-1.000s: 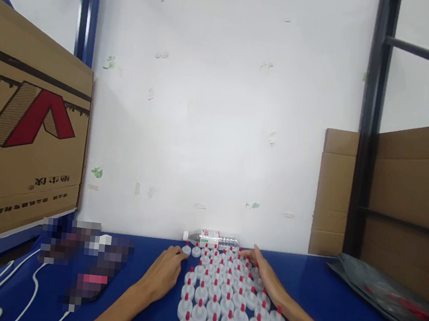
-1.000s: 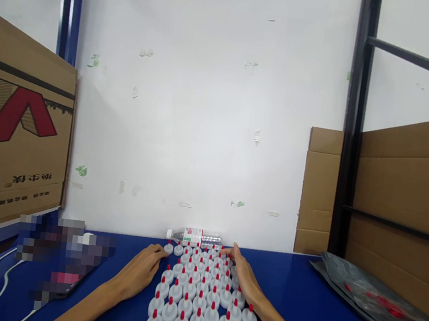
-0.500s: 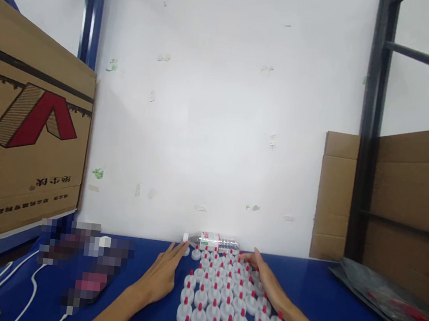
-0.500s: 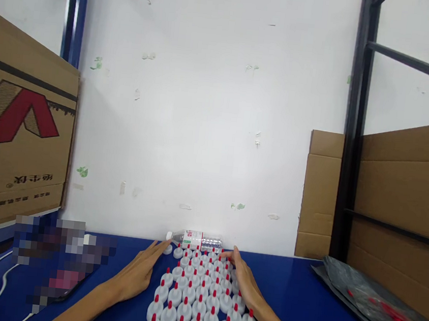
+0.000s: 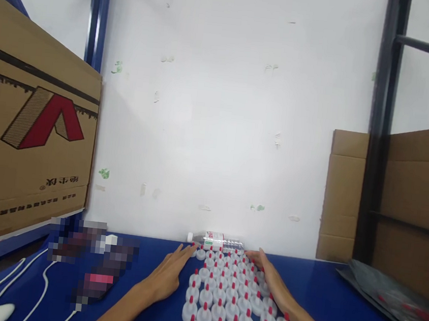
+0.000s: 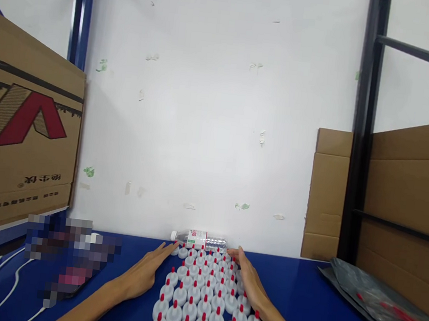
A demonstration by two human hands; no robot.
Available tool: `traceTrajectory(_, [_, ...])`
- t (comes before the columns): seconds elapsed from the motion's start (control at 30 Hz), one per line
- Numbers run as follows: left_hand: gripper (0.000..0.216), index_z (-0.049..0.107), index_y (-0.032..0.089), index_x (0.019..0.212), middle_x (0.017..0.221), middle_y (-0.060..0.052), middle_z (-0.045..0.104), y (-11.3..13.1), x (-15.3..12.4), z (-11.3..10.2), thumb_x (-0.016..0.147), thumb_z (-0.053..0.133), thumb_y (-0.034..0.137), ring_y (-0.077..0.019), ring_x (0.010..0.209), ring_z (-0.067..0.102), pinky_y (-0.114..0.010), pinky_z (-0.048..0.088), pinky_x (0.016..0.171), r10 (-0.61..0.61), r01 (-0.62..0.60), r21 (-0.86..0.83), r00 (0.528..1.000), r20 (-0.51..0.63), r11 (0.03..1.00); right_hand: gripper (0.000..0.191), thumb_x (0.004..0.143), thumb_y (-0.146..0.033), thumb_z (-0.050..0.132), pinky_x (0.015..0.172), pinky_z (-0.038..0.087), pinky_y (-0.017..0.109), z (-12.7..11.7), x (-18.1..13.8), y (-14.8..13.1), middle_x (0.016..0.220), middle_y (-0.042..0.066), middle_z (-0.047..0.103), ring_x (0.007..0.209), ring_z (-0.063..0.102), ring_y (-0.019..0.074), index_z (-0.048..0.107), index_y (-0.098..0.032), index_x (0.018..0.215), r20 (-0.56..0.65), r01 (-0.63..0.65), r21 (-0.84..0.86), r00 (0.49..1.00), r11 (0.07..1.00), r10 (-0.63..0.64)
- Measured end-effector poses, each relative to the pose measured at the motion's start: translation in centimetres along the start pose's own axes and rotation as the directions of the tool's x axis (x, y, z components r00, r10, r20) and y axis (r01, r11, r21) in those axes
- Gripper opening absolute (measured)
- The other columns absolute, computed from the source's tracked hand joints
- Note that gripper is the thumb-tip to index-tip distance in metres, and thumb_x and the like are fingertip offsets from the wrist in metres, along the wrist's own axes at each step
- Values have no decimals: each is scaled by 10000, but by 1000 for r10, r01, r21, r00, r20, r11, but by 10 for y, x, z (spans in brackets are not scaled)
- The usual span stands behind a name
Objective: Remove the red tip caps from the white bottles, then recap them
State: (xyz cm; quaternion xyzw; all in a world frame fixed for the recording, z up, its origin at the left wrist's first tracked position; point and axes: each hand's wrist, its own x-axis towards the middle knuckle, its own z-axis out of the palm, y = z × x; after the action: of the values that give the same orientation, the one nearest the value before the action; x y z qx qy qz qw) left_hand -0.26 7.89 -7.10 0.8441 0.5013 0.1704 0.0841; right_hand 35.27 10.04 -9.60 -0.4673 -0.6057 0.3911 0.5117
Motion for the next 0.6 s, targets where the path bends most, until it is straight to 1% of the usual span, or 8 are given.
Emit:
traceTrajectory(0.1, [1132, 113, 388, 1598, 1667, 63, 215, 0, 0, 0, 608, 384, -88, -302, 1532, 176, -568, 245, 1217, 5, -5, 21, 1000, 18, 1000, 783, 870, -849, 321, 1186, 284, 463, 1, -2, -2, 1356, 92, 649, 1360, 501, 300, 646, -259, 1270, -8, -21, 1, 1000, 1000, 21])
traceTrajectory(0.23, [1075, 197, 331, 1595, 1635, 20, 324, 7, -3, -3, 622, 382, -89, -302, 1527, 203, -577, 189, 1230, -8, 9, 75, 1000, -17, 997, 765, 872, -848, 322, 1184, 272, 497, 1, -6, -6, 1398, 80, 623, 1387, 474, 298, 578, -309, 1351, -3, -33, 0, 999, 999, 33])
traceTrajectory(0.33, [1033, 263, 306, 1579, 1601, -3, 395, 13, -7, -7, 635, 383, -95, -282, 1520, 234, -551, 193, 1235, 1, 2, 94, 1000, -28, 996, 768, 880, -845, 308, 1176, 281, 506, 1, -8, -9, 1379, 81, 638, 1390, 474, 301, 560, -316, 1376, 16, -44, 4, 999, 999, 44])
traceTrajectory(0.43, [1025, 273, 317, 1575, 1597, 5, 401, 15, -8, -9, 644, 380, -98, -267, 1518, 245, -526, 221, 1235, 2, 0, 95, 1000, -25, 996, 775, 879, -848, 310, 1176, 282, 505, 1, -9, -11, 1370, 81, 644, 1387, 477, 309, 576, -308, 1366, 31, -47, 12, 998, 999, 46])
traceTrajectory(0.6, [1024, 280, 323, 1572, 1605, 6, 387, 15, -6, -6, 651, 360, -115, -279, 1515, 252, -542, 239, 1228, -18, 20, 101, 1000, -16, 995, 789, 861, -856, 351, 1177, 293, 482, 1, -6, -9, 1362, 83, 649, 1392, 474, 304, 587, -292, 1360, 42, -41, 30, 998, 999, 40])
